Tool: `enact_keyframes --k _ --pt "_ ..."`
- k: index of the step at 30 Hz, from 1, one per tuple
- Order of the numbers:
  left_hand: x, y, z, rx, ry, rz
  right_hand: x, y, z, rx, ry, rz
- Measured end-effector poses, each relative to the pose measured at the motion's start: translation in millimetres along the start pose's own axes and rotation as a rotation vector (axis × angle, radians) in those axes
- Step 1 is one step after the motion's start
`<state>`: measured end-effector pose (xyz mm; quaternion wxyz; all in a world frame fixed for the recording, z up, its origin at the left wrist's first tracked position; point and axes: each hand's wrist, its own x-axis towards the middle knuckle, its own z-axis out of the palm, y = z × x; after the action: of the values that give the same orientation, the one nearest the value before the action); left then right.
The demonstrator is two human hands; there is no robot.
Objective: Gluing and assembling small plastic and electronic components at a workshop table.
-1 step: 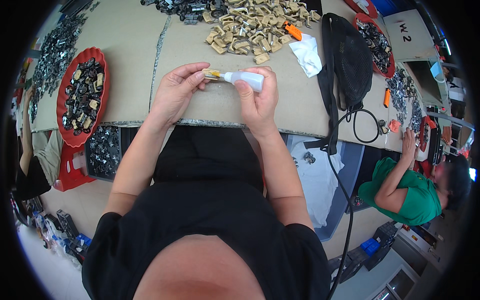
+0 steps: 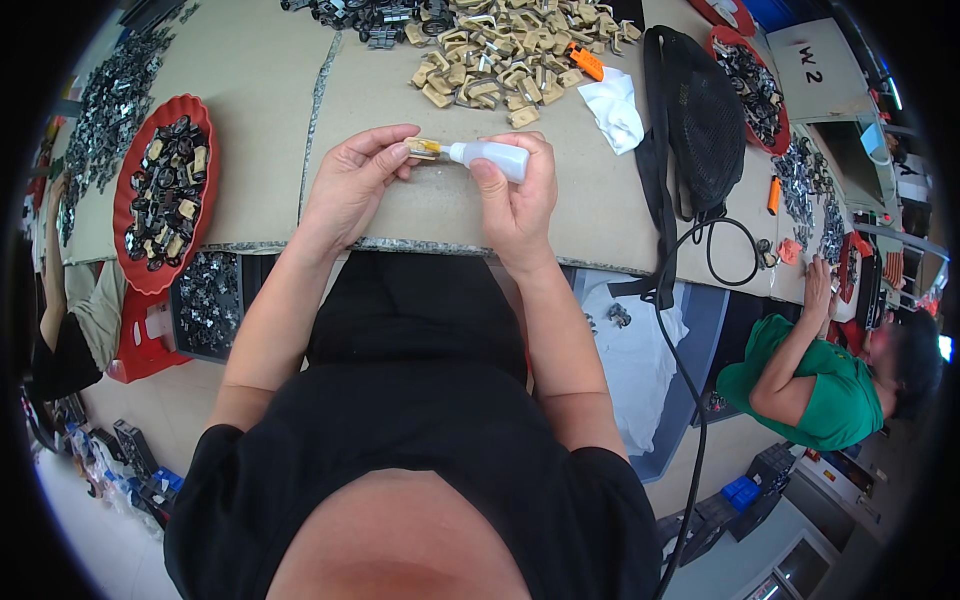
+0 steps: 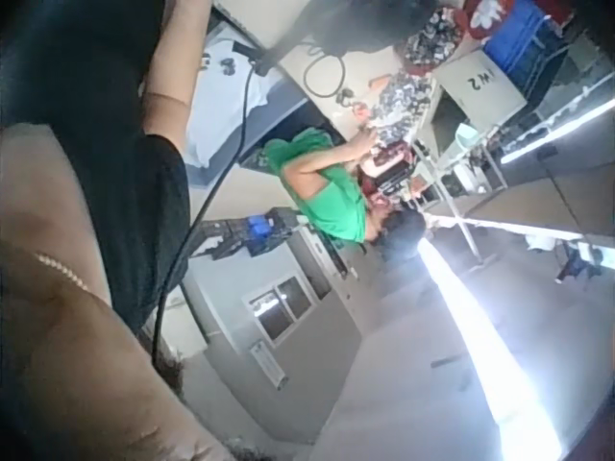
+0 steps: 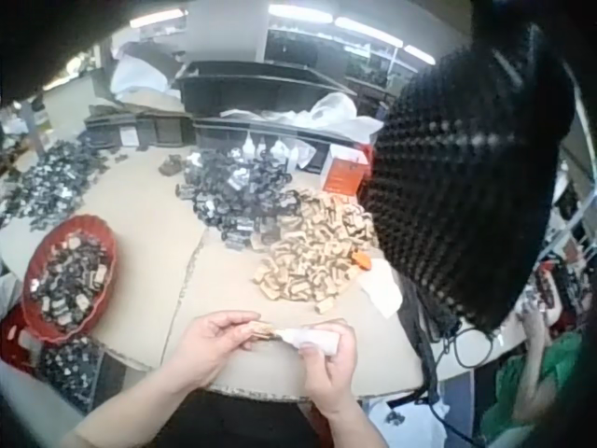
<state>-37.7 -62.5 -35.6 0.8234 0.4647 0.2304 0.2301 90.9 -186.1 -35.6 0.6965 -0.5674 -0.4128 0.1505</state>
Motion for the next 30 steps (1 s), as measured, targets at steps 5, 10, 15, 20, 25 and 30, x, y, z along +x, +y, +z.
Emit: enact_keyframes --k 5,10,15,20,25,30 --pt "4.0 -0.3 -1.1 0.003 -0.002 0.007 2.6 3.2 -0.6 -0.031 0.002 -0.023" --pt "6.2 0.8 -2.1 0.0 -0.008 0.004 4.8 5.0 0.8 -0.055 0.006 -0.049" --pt "6.2 1.2 -1.4 -0.003 -0.01 0.011 5.8 7.1 -0.4 -0.079 0.001 -0.058" --pt "6.4 1.5 -0.9 -0.006 -0.013 0.01 6.0 5.7 1.2 -0.068 0.008 -0.079" --pt "7.5 -1.2 -3.0 0.006 -0.012 0.01 6.5 7.4 0.4 -0.117 0.019 -0.118" --pt "6.7 -0.4 -2.4 0.009 0.006 0.007 6.5 8.5 0.0 -0.132 0.028 -0.135"
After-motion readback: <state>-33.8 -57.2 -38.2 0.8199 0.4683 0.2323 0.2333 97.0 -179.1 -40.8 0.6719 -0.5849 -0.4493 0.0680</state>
